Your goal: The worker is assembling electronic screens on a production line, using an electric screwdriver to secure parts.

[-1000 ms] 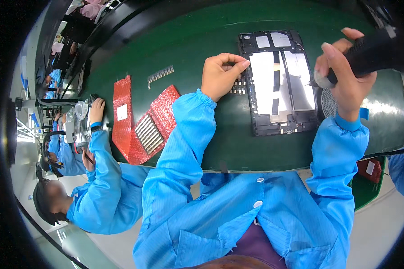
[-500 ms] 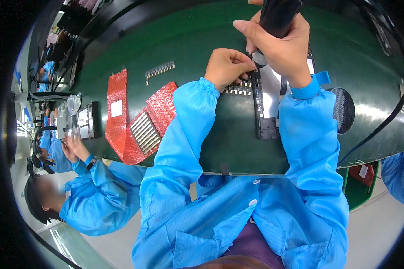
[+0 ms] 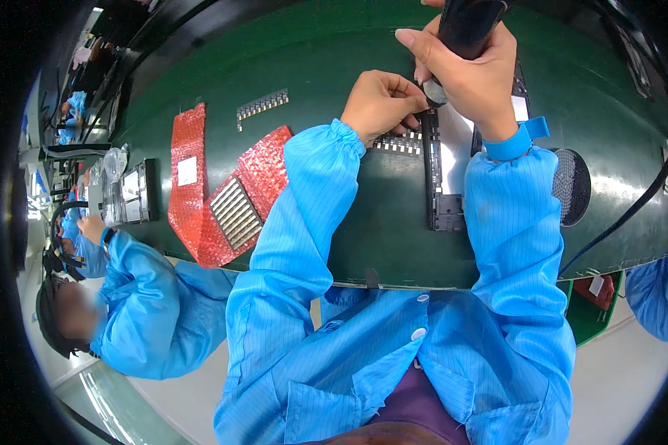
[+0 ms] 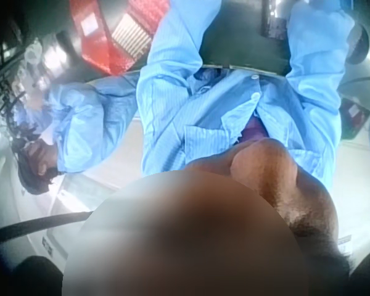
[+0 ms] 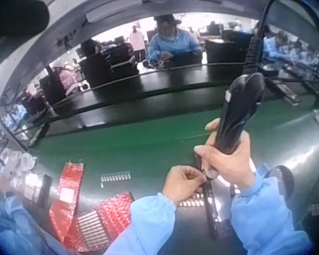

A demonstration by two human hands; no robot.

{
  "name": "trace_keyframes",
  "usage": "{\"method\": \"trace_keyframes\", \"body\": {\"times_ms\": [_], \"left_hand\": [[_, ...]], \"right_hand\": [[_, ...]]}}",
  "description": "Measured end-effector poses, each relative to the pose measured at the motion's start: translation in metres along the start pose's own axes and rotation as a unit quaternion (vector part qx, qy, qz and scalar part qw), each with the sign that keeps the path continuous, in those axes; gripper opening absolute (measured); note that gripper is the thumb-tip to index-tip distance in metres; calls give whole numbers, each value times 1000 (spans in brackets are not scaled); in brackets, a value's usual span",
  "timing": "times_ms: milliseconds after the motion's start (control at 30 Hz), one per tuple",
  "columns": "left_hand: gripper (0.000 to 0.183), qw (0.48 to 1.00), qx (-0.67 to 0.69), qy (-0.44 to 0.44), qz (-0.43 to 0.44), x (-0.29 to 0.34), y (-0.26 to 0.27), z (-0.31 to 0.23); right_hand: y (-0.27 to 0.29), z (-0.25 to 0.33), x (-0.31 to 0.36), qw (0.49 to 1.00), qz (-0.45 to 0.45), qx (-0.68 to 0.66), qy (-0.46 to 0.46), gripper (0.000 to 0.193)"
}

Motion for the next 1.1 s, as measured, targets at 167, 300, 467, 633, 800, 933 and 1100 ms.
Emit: {"method": "trace_keyframes", "body": {"times_ms": [167,300,467,633,800,933,1100], "left_hand": [[11,1000,-5,7,2,2,1,0],[13,1000,-15,-17,11,8,19,-14],[26,944,-241,-177,-142,27,64,-38],[53,883,-408,-202,-112,35,12,-31],[47,855,-464,-177,-147,23,-10,-22],[44,846,-482,-146,-176,14,3,-12],[55,822,-520,-161,-167,35,-9,-25]], "right_hand": [[1,-6,3,999,-14,-6,-28,33],[0,-4,7,1000,-5,-7,-28,34],[-10,-4,5,999,-9,-10,-50,36],[1,-9,14,998,-33,17,-57,38],[34,-13,18,981,20,192,-6,23],[38,-71,30,981,126,142,-28,15],[162,-202,83,980,141,140,-30,16]]}}
Point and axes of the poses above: each hand's wrist, its own x-axis away from the middle knuckle, its own y-axis out of the back of the hand, z = x × y, the point moved 10 cm from there along -x, towards the middle knuckle, and after that the axes turned 15 degrees about y, right-handed, at the moved point
